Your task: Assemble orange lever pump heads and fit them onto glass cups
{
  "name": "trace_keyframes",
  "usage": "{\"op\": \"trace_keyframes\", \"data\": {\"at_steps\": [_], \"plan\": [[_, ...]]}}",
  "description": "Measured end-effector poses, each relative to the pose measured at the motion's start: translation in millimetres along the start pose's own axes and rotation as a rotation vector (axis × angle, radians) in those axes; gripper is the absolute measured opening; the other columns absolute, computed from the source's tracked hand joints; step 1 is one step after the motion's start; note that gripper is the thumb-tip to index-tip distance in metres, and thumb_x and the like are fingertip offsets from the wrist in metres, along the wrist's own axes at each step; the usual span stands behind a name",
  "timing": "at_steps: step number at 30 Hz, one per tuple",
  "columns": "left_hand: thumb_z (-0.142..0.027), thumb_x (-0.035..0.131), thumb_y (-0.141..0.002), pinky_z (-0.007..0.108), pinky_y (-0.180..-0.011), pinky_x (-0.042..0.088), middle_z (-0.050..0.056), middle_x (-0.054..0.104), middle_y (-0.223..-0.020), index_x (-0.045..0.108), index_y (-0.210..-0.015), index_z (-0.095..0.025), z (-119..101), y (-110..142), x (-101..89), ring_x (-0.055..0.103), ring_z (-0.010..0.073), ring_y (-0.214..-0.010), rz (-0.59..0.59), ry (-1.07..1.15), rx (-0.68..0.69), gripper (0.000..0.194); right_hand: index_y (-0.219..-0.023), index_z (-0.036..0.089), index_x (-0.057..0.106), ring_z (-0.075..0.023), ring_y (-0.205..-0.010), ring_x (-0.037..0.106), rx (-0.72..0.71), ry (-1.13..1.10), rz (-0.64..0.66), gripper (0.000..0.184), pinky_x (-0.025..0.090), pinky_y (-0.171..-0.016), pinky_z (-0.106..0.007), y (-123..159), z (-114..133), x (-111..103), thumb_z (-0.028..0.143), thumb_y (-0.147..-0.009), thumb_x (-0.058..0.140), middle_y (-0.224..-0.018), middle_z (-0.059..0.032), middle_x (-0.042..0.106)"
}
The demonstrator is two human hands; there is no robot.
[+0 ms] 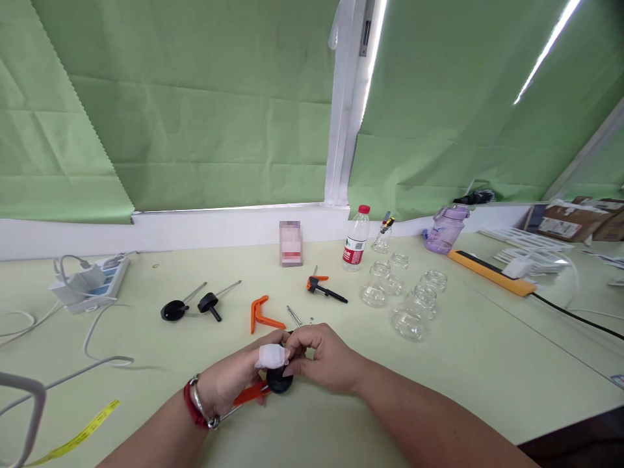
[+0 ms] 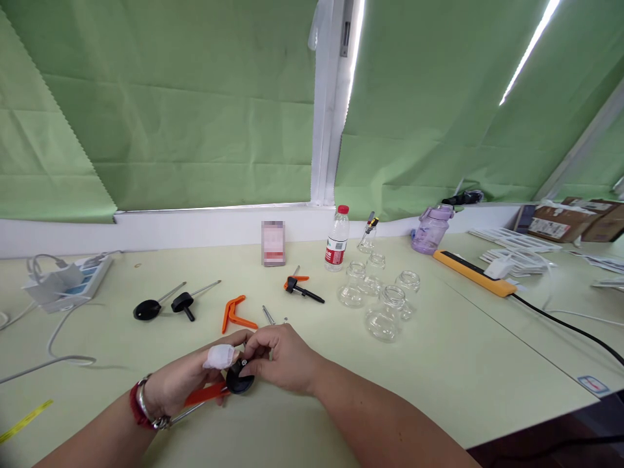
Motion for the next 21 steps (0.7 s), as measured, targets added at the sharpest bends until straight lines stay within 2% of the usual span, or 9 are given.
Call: {"op": "trace_keyframes", "data": {"at_steps": [9,21], "plan": [[-0.036,0.052,-0.078,0.02,-0.047,0.036,-0.001,0.049,-0.079,0.052,-0.085,-0.02,0.4,0.3,0.4,0.047,0.0132,-0.067,0.004,0.022,0.015,0.017,-0.081,0.017,0.07,-0.0106,-0.065,0.053,-0.087,-0.016,0.007,0.013,0.044,-0.064,-0.023,-1.2,10.1,0.9,0.013,-0.069,0.069,-0.075,0.0011,0.06],[-0.039,0.053,-0.077,0.02,-0.048,0.037,0.0,0.047,-0.08,0.052,-0.085,-0.021,0.6,0.4,-0.4,0.047,0.0142,-0.07,0.0,-0.001,0.005,0.02,-0.075,0.017,0.065,-0.01,-0.062,0.051,0.004,-0.033,-0.004,0.01,0.044,-0.063,-0.023,-0.1,-2.5,1.1,0.014,-0.067,0.071,-0.068,0.0027,0.058]]}}
Point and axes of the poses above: each hand's wrist, its own y-axis away from the middle knuckle, its own x-axis out of the palm, z = x × y, the point moved 10 cm from there along -y, towards the middle knuckle
